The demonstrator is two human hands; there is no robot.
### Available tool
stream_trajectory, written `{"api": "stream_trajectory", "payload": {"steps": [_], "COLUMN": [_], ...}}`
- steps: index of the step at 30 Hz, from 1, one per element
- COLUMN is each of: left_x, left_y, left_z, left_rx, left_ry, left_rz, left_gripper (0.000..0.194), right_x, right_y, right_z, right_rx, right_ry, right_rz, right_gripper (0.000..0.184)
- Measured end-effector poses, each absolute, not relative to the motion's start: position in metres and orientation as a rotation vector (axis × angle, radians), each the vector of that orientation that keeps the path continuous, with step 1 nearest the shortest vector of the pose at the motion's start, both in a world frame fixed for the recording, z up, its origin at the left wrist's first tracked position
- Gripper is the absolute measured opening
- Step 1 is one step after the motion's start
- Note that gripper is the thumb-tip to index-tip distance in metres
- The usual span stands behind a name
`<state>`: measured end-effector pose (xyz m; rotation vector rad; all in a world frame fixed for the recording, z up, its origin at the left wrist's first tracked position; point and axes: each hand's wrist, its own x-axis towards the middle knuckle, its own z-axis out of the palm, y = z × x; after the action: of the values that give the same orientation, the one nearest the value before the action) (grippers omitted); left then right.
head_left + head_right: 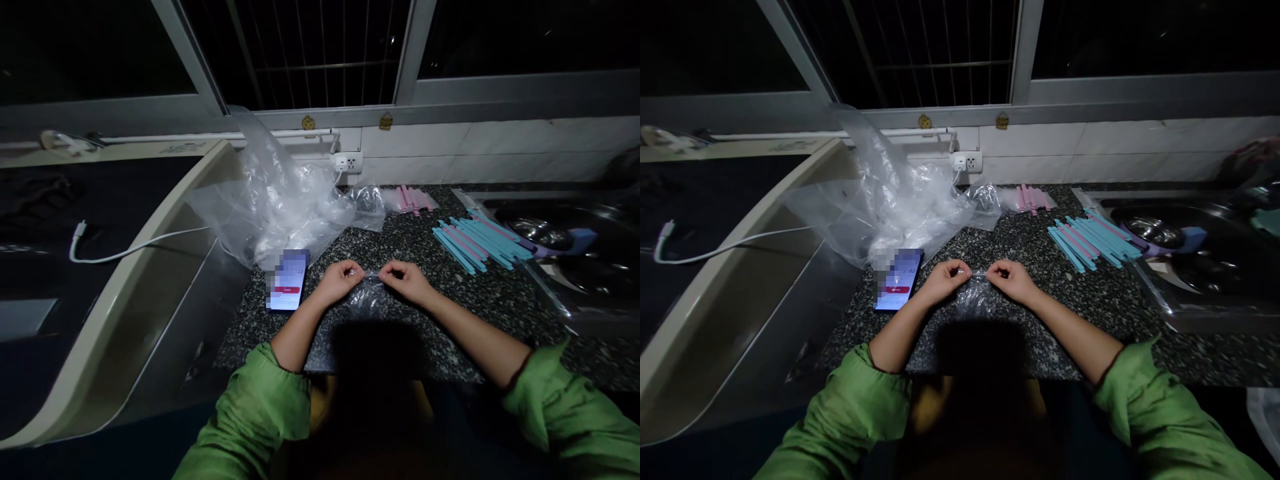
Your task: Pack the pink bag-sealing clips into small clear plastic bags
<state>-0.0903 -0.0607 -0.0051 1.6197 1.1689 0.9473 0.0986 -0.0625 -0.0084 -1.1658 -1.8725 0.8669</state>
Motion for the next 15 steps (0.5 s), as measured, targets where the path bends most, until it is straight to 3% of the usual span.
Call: {"api": "stream_trajectory", "payload": {"steps": [15], "left_x": [-0.094], "left_y": [-0.059], "left_z": [0.001], "left_rx": [1.448], "left_ry": [1.152], "left_rz": [1.007], "left_gripper": [0.01], "right_x": [0.099], "right_y": [-0.064], "right_z": [-0.018], "right_rx": [-1.131], "right_ry": [-1.845], "right_rz": [0.637], "right_gripper": [0.021]}}
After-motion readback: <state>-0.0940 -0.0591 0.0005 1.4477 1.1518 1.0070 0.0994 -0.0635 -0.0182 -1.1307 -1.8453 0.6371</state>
